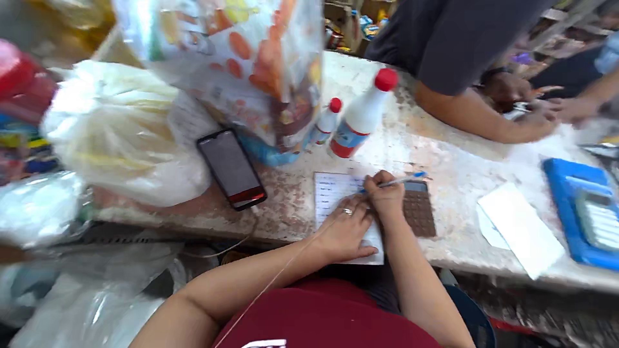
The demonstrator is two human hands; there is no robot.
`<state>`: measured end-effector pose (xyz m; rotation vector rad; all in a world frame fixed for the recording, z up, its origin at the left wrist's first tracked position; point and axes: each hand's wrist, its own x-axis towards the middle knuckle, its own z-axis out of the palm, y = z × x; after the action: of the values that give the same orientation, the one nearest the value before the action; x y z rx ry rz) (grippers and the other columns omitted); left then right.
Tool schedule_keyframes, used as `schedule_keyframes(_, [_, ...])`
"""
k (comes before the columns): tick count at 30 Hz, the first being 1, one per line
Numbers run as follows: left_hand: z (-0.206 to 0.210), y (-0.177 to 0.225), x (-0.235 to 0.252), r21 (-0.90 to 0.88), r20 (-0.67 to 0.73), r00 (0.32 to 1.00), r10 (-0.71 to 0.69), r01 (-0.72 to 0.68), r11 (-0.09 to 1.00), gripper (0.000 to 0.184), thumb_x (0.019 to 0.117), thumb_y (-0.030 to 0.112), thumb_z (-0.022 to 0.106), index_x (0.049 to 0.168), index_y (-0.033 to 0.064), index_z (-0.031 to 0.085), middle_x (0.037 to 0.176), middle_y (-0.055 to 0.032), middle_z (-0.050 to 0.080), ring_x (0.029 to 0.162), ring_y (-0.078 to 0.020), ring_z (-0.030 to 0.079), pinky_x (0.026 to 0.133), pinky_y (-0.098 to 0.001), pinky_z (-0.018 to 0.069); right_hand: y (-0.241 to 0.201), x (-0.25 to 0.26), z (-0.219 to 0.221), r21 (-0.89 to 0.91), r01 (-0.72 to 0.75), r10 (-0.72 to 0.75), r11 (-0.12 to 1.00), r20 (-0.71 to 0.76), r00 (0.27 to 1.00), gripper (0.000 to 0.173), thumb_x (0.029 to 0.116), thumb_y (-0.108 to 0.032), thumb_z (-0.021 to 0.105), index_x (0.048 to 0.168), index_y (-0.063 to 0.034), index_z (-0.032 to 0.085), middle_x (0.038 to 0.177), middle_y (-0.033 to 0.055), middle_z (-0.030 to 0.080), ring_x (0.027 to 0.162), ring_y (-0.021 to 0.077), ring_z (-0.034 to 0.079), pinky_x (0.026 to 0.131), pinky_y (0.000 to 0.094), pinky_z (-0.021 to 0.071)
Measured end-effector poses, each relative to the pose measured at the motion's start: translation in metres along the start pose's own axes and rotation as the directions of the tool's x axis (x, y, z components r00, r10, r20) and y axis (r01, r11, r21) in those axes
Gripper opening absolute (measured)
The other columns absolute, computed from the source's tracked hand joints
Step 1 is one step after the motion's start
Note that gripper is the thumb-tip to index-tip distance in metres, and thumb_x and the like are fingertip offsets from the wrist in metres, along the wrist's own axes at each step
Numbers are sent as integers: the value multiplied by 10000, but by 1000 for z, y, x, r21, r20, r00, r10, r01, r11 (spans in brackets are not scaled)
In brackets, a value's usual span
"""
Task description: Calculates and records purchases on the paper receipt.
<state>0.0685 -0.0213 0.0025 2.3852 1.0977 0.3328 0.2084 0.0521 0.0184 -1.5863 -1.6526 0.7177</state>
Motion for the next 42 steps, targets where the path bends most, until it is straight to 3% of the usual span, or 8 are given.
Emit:
schedule_keyframes(3, [1, -2, -1, -42, -10, 1000, 4, -4, 999, 796, 966, 594, 559, 1515, 28, 453, 1618, -238, 350, 1552, -382, 229, 1260, -559, 153, 6, 0, 2, -42, 15, -15, 999, -9, 1000, 226, 923, -101, 699, 758, -28, 564, 666, -10, 529, 601, 54, 488, 609, 281, 447])
schedule_keyframes(8, [-3, -2, -3, -64, -21, 1000, 22, -24, 998, 780, 964, 556, 597, 1490, -6, 470, 1625, -257, 324, 1556, -390, 216, 1268, -547, 134, 15, -1, 14, 80, 144, -132, 986, -138, 982, 300, 835, -18, 690, 672, -132, 466, 596, -121, 478, 544, -63, 472, 552, 131, 426])
schedule_keyframes(14, [2, 1, -11, -74, -61, 998, 33, -38, 997, 910, 853, 584, 725, 1506, 9, 459, 1619, -261, 330, 1545, -416, 224, 1253, -583, 139, 15, -1, 12, 166, 180, -158, 969, -138, 978, 288, 846, -13, 655, 665, -159, 485, 579, -142, 487, 532, -75, 480, 530, 116, 416])
schedule_keyframes(22, [-1, 5, -17, -9, 4, 999, 50, -50, 999, 1006, 769, 533, 812, 1540, 26, 413, 1632, -265, 305, 1556, -436, 176, 1243, -621, 123, 21, 9, 5, 529, 110, -25, 841, -165, 986, 166, 1084, -119, 445, 974, -113, 570, 722, -75, 642, 484, -4, 518, 453, 146, 445])
schedule_keyframes(27, [-8, 2, -11, 11, 50, 998, 38, -39, 999, 983, 788, 524, 788, 1547, 32, 404, 1646, -267, 268, 1555, -440, 171, 1248, -613, 117, 29, 11, 1, 511, 75, -17, 856, -116, 993, 207, 1099, -189, 409, 1067, -109, 597, 902, -52, 689, 561, 4, 561, 513, 149, 480])
schedule_keyframes(34, [-9, -2, -6, 6, 51, 998, 42, -42, 999, 1010, 789, 569, 767, 1562, 45, 382, 1655, -258, 256, 1563, -426, 155, 1256, -593, 89, 38, 12, 0, 527, 168, -130, 833, -109, 986, 130, 1029, -130, 509, 1008, -114, 636, 848, -67, 692, 603, 18, 596, 563, 174, 519])
schedule_keyframes(39, [-10, -5, -5, -4, 52, 999, 18, -18, 1000, 1003, 800, 584, 754, 1567, 58, 380, 1669, -250, 224, 1564, -418, 156, 1259, -583, 93, 37, 12, 2, 541, 165, -110, 824, -133, 985, 148, 1040, -150, 504, 984, -148, 641, 825, -93, 684, 624, 5, 599, 581, 170, 520])
schedule_keyframes(42, [-9, -6, -5, -5, 74, 997, 2, -1, 1000, 996, 827, 615, 718, 1589, 91, 349, 1686, -219, 197, 1574, -391, 134, 1262, -583, 77, 36, 10, -3, 676, 146, -16, 722, -194, 981, 163, 1030, -152, 477, 992, -164, 635, 877, -67, 692, 738, 49, 650, 669, 226, 563])
